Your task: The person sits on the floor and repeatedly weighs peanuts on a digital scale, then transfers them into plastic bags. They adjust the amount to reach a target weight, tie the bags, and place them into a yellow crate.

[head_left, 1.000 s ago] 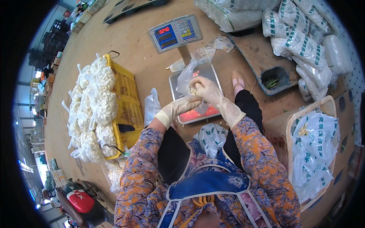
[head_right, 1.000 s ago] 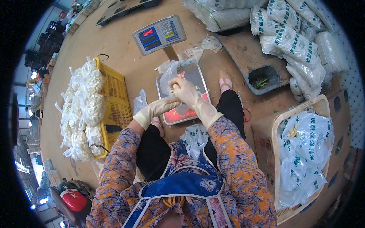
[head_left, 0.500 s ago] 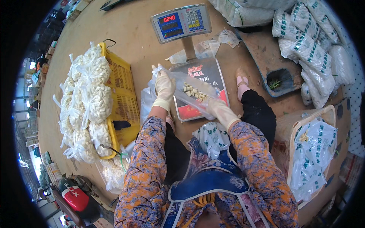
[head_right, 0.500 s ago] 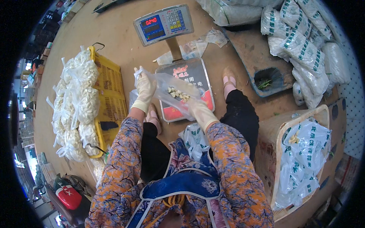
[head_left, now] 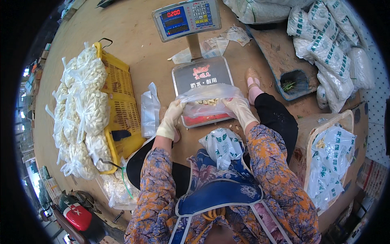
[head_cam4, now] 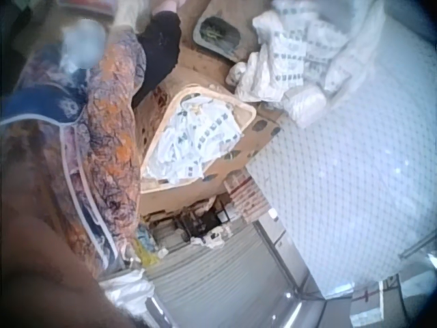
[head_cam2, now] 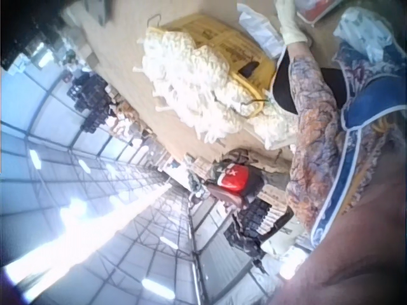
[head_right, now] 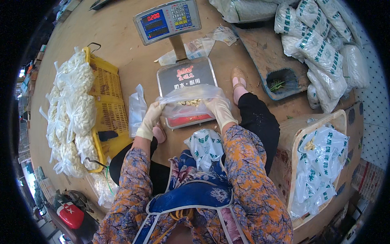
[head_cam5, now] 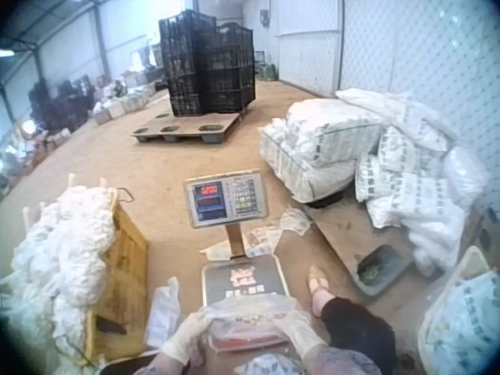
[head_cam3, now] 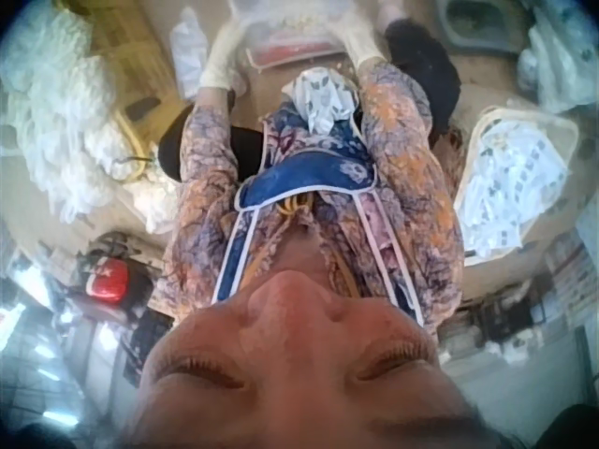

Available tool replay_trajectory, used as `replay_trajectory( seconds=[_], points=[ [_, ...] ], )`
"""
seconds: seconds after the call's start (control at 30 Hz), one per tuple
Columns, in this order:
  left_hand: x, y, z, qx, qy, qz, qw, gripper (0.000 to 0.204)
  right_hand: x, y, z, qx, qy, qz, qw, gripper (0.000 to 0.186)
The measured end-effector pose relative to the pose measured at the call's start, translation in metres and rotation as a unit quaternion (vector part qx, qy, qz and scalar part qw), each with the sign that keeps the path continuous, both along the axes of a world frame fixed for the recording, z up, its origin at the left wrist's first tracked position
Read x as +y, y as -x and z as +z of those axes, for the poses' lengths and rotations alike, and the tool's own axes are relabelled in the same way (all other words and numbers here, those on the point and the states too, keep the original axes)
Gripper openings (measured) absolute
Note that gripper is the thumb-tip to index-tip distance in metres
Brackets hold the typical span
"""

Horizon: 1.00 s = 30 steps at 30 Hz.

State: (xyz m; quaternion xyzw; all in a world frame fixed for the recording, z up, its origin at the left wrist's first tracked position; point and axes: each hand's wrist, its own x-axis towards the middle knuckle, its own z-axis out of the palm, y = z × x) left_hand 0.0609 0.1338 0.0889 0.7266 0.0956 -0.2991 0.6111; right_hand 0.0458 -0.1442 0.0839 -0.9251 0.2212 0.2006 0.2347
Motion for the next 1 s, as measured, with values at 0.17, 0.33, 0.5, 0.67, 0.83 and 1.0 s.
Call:
replay_trajectory(
  seconds=[0.17, 0.33, 0.5, 0.67, 0.83, 1.0],
  points=[
    [0.007, 0.017, 0.008, -0.282, -0.033, -0.07, 0.956, 0.019, -0.001, -0.011, -0.053, -0.008, -0.099, -0.088, 0.991, 0.047],
    [0.008, 0.014, -0.017, -0.017, 0.315, 0.156, 0.936, 0.026, -0.017, -0.038, -0.082, 0.024, -0.193, -0.053, 0.979, 0.045],
    [0.0, 0.01, -0.03, 0.059, 0.433, 0.349, 0.829, 0.032, 0.008, -0.042, -0.02, -0.05, -0.094, 0.056, 0.993, 0.046],
    [-0.015, 0.002, 0.008, -0.301, -0.159, 0.008, 0.94, 0.035, 0.022, -0.033, 0.033, -0.226, 0.006, 0.045, 0.973, 0.07],
    [-0.011, -0.004, -0.011, 0.057, 0.373, 0.19, 0.906, 0.031, 0.01, -0.056, 0.007, -0.119, 0.059, 0.035, 0.991, 0.073],
    [0.001, 0.002, -0.039, 0.132, 0.589, 0.299, 0.739, 0.028, 0.011, -0.06, -0.01, -0.092, 0.096, 0.148, 0.98, 0.023]
  ],
)
